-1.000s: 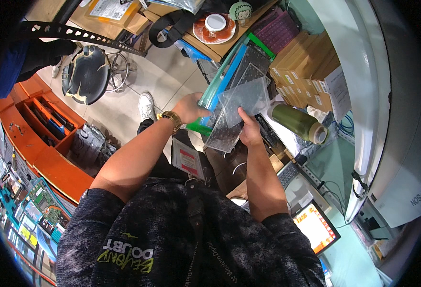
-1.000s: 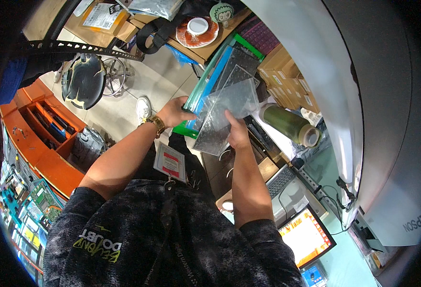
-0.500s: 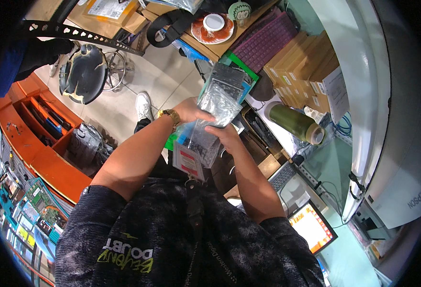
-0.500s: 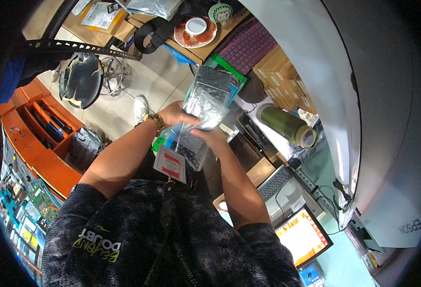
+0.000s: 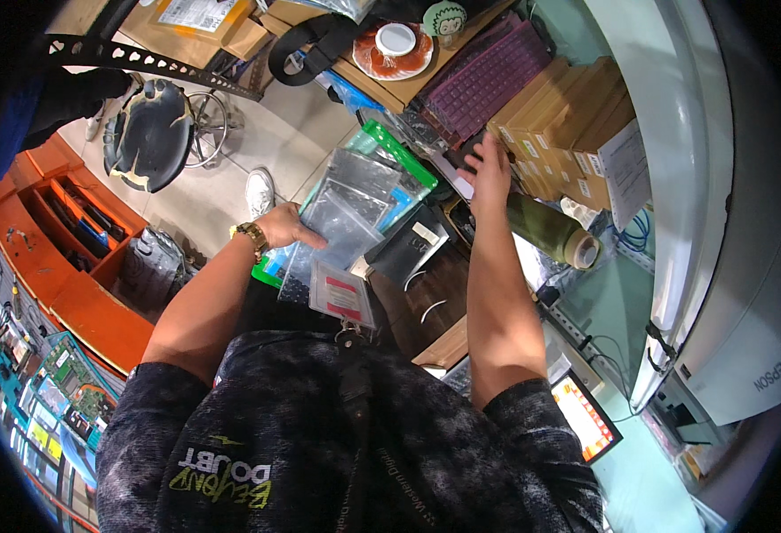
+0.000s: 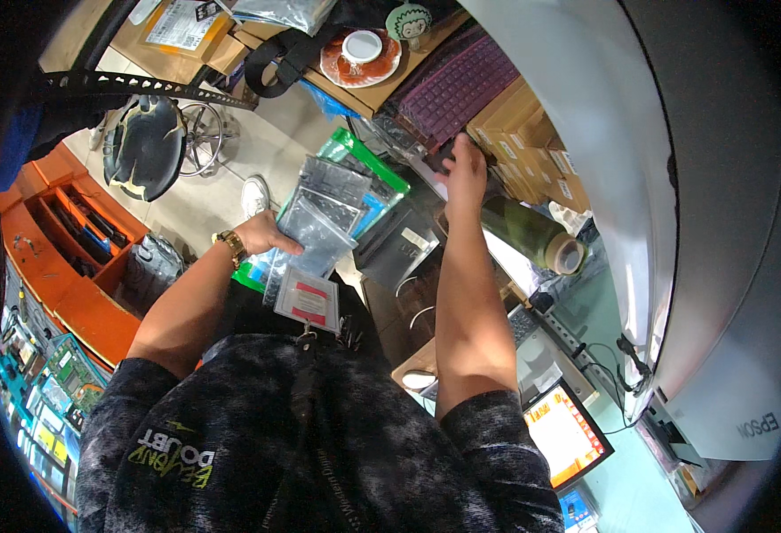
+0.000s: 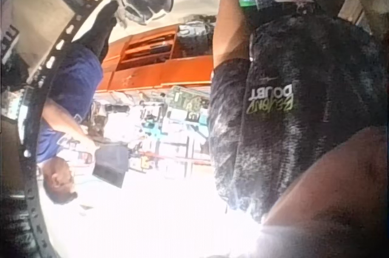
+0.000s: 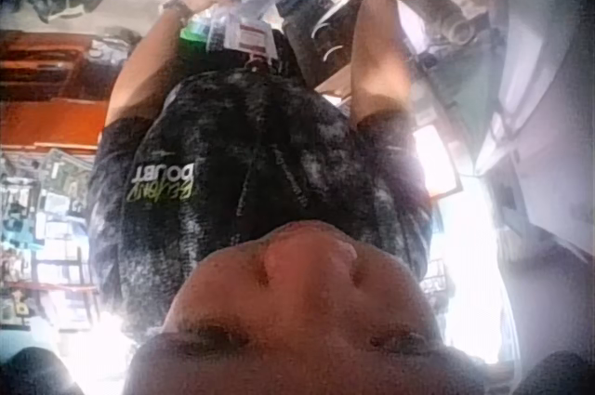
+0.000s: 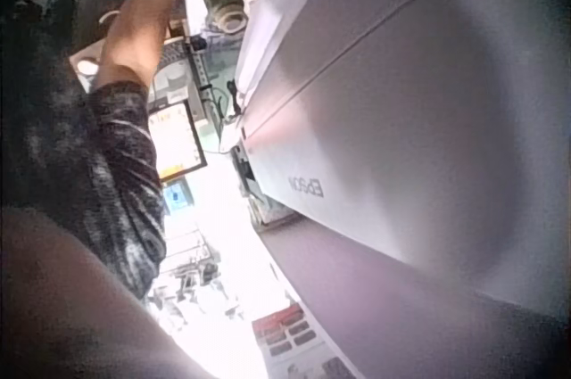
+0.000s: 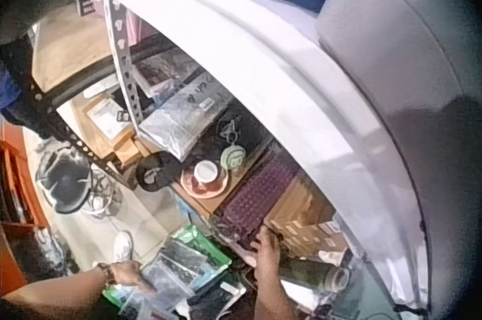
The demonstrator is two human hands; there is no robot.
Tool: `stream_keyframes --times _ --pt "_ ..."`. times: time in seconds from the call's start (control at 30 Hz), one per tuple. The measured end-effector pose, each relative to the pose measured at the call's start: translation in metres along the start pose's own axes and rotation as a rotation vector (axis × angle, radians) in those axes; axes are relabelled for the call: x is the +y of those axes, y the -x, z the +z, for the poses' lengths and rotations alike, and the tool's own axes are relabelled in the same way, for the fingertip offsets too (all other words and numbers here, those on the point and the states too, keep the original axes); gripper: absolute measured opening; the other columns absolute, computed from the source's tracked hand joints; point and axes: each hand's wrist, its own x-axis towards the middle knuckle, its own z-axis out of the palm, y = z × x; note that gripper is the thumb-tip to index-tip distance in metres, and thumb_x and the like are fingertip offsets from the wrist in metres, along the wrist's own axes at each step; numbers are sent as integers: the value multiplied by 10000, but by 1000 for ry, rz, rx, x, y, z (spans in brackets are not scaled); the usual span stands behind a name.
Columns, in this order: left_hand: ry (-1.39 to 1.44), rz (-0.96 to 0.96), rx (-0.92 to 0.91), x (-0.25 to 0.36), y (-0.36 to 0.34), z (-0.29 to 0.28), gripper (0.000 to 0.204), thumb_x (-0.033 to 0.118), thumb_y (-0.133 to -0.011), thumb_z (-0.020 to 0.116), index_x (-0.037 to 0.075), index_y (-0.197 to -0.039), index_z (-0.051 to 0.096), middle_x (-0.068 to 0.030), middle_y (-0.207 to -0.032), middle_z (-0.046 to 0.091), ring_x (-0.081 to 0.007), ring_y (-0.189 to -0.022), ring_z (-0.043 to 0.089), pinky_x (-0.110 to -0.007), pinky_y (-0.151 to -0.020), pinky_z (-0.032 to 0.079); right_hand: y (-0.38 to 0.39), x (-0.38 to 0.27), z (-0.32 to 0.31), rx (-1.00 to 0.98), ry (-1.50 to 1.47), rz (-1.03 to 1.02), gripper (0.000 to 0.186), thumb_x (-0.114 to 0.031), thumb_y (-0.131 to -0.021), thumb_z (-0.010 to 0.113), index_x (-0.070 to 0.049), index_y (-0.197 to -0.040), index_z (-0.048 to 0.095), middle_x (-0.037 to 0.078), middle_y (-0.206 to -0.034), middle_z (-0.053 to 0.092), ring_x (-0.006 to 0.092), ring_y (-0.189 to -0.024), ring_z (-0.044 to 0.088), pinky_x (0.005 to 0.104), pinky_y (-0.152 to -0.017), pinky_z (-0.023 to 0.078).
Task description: The person manipulates the internal keyboard and motherboard of a laptop, then moves to a storage shelf to select and compare a new replacement keyboard.
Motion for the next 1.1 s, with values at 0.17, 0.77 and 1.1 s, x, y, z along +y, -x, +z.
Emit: stream_keyframes --times 0.17,0.77,1.1 --pt "187 62 -92 -22 -8 -6 627 441 -713 1082 -30 -1068 869 -85 -946 830 -199 -896 743 -362 -887 585 -32 -17 29 -21 158 76 596 -446 -1080 814 -62 -1506 653 158 -1507 627 313 -1208 665 504 -909 657" --pt "282 73 -34 -13 2 -9 544 335 -742 1081 -39 -1079 876 -94 -1000 853 -191 -922 758 -356 -892 599 -54 -5 20 -58 -276 312 275 -225 -1049 879 -149 -1221 679 10 -941 671 176 -755 625 421 -701 589" --pt "275 76 -24 -3 5 -9 481 300 -774 1070 -45 -1046 875 -82 -979 850 -168 -911 747 -343 -878 595 -31 0 11 -93 -114 242 239 -253 -1040 881 -176 -1194 715 -6 -928 688 179 -789 646 430 -755 584"
